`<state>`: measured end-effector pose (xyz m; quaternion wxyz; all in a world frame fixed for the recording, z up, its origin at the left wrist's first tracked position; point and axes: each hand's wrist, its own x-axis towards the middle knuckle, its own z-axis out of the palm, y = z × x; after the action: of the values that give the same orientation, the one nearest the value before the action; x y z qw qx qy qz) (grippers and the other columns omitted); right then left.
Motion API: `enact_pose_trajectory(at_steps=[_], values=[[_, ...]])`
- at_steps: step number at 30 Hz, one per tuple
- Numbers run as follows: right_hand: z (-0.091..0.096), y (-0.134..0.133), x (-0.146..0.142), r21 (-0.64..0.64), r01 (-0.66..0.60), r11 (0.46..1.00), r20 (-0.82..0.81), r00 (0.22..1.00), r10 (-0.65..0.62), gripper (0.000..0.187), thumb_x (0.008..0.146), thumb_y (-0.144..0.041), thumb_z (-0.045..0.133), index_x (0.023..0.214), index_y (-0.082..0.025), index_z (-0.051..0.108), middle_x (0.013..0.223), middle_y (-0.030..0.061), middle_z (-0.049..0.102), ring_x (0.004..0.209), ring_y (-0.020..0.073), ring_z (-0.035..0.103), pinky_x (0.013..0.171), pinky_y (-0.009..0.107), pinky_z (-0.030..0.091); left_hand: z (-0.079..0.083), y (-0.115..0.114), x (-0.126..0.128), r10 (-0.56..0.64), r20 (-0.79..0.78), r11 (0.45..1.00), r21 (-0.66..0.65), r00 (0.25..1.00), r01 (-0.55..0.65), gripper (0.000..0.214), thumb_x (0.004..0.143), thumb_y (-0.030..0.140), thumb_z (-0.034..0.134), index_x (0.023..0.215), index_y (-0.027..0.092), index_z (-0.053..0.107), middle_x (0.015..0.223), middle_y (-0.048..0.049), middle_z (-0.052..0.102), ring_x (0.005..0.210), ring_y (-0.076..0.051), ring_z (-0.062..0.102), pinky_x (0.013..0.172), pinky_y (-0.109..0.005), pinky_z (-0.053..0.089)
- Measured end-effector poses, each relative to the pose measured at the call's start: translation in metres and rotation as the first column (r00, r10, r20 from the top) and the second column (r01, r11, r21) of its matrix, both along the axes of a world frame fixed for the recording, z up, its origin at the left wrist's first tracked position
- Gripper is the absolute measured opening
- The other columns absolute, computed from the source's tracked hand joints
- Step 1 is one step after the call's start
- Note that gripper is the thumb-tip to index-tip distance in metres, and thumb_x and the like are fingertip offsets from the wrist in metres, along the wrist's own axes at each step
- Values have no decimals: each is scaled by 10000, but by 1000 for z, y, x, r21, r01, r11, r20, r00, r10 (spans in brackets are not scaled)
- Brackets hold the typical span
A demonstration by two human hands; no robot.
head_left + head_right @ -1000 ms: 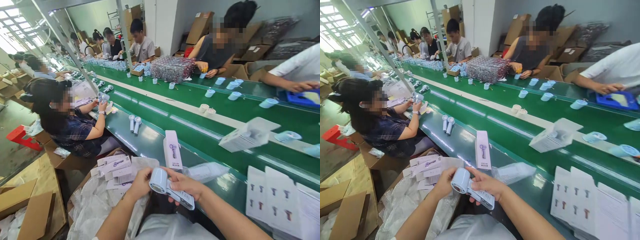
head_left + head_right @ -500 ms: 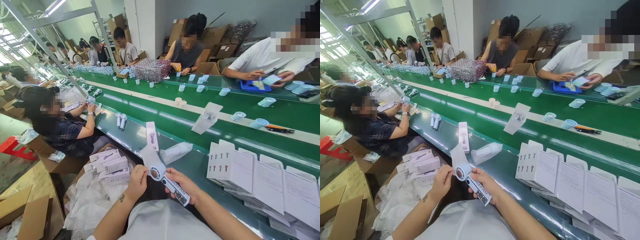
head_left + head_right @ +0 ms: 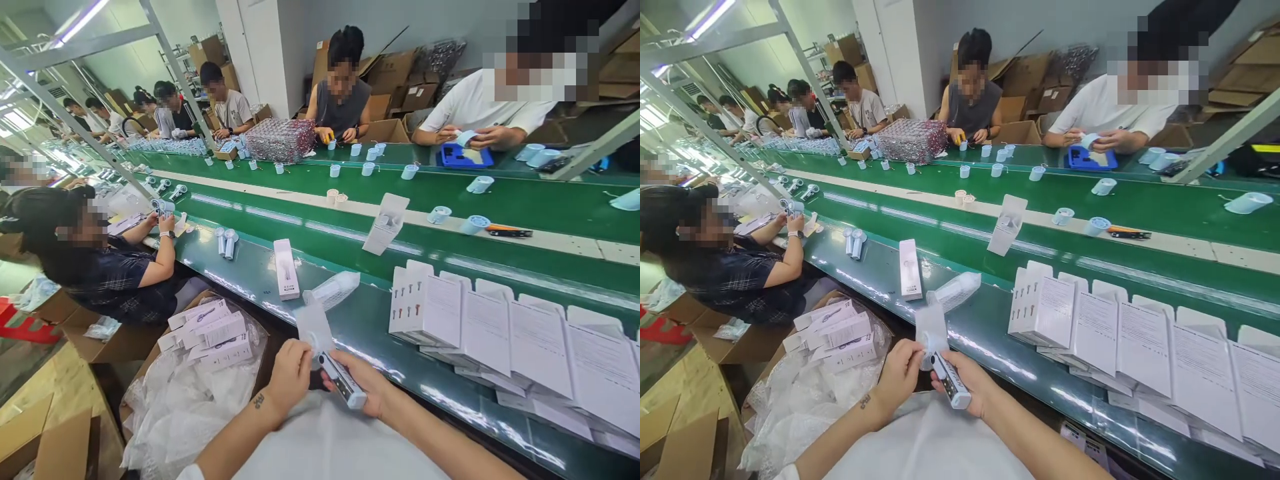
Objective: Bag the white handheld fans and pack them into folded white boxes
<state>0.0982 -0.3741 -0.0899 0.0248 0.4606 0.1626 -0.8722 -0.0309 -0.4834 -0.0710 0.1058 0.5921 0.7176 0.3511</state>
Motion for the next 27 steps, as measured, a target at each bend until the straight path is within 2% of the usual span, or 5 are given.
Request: enact_pose_trajectory(at_steps=[3, 8, 17, 24, 27], values=[[-11, -5, 7, 265, -179, 948, 118, 981, 152, 217, 856, -303, 567, 696, -217, 450, 622, -8, 528, 565, 138, 548, 533, 259, 497, 6, 1, -3, 55, 231, 986, -169, 971, -16, 189, 899, 185, 471, 808, 188, 638, 761, -43, 638, 716, -161, 580, 659, -268, 448], [12, 24, 11, 771, -480, 417, 282, 846, 453, 385, 789, -485, 641, 574, -210, 478, 688, 16, 503, 691, 179, 494, 637, 309, 487, 23, 4, -21, 265, 508, 935, -342, 820, -90, 153, 832, 192, 524, 734, 174, 641, 697, -17, 620, 678, -150, 548, 632, -250, 417], [50, 48, -100, 658, -274, 702, -291, 767, 572, 396, 785, -569, 643, 921, -197, 628, 888, 26, 613, 869, 198, 600, 867, 377, 493, 15, -7, -98, 236, 789, 969, -232, 567, -80, 697, 607, 395, 831, 1221, 226, 550, 1106, -80, 628, 935, -208, 605, 815, -317, 493], [-1, 140, -263, 871, -471, 137, 447, 877, 174, 852, 669, -497, 756, 1370, -191, 382, 1396, 245, 411, 1276, 415, 439, 1000, 605, 363, 3, -11, -168, 560, 701, 796, -307, 441, -521, 424, 709, 576, 687, 870, 184, 684, 777, -20, 668, 724, -187, 622, 621, -272, 538], [-17, 169, -301, 816, -571, 93, 554, 818, 154, 1203, 493, -282, 861, 1483, -161, 188, 1426, 337, 318, 1275, 494, 413, 967, 682, 339, 8, -9, -203, 588, 716, 726, -264, 376, -635, 426, 703, 558, 699, 919, 192, 696, 829, -25, 691, 750, -197, 641, 577, -259, 553]])
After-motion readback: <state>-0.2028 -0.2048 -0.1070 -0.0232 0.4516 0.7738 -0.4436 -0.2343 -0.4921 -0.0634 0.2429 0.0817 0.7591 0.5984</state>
